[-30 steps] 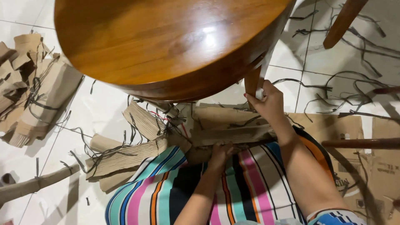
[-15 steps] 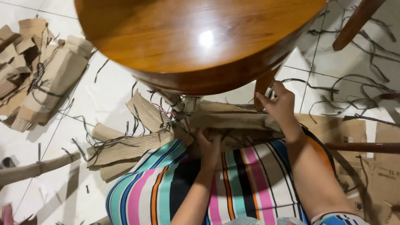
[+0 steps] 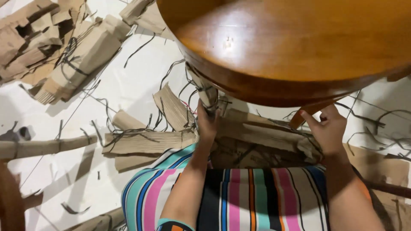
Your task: Wrapping wooden table legs with corrugated cardboard and securing them with plastic ties for protection during transport.
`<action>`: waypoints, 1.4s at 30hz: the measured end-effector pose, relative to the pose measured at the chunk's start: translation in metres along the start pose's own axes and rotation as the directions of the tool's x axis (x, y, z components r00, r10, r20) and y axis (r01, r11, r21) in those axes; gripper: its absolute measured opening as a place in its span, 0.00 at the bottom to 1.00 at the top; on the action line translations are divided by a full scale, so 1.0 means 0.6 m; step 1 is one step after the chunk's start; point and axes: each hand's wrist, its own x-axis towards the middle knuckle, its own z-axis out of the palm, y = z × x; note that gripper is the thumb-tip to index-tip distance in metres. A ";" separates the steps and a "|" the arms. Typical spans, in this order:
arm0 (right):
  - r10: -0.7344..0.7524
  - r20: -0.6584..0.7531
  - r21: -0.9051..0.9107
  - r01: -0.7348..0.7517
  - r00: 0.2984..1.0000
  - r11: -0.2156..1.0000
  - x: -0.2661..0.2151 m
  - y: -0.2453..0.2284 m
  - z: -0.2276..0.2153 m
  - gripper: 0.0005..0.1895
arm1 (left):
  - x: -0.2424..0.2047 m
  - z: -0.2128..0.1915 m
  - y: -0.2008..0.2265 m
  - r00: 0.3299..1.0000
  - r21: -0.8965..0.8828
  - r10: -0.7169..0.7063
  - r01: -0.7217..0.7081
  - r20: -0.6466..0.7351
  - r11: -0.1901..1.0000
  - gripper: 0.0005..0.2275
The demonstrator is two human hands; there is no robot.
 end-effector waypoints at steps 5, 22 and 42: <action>0.172 0.113 0.254 -0.196 0.979 0.947 -0.004 0.050 0.028 0.36 | 0.012 0.011 -0.013 0.969 0.126 -0.228 0.240 -0.096 0.963 0.32; -0.013 -0.054 0.278 0.028 0.998 0.960 0.066 -0.043 0.043 0.28 | 0.061 -0.023 0.063 0.979 0.142 -0.187 0.197 -0.076 0.970 0.30; 0.065 -0.066 0.236 -0.048 0.996 0.971 0.000 -0.107 0.082 0.29 | 0.086 -0.077 0.022 0.981 0.190 0.071 -0.036 -0.179 0.981 0.31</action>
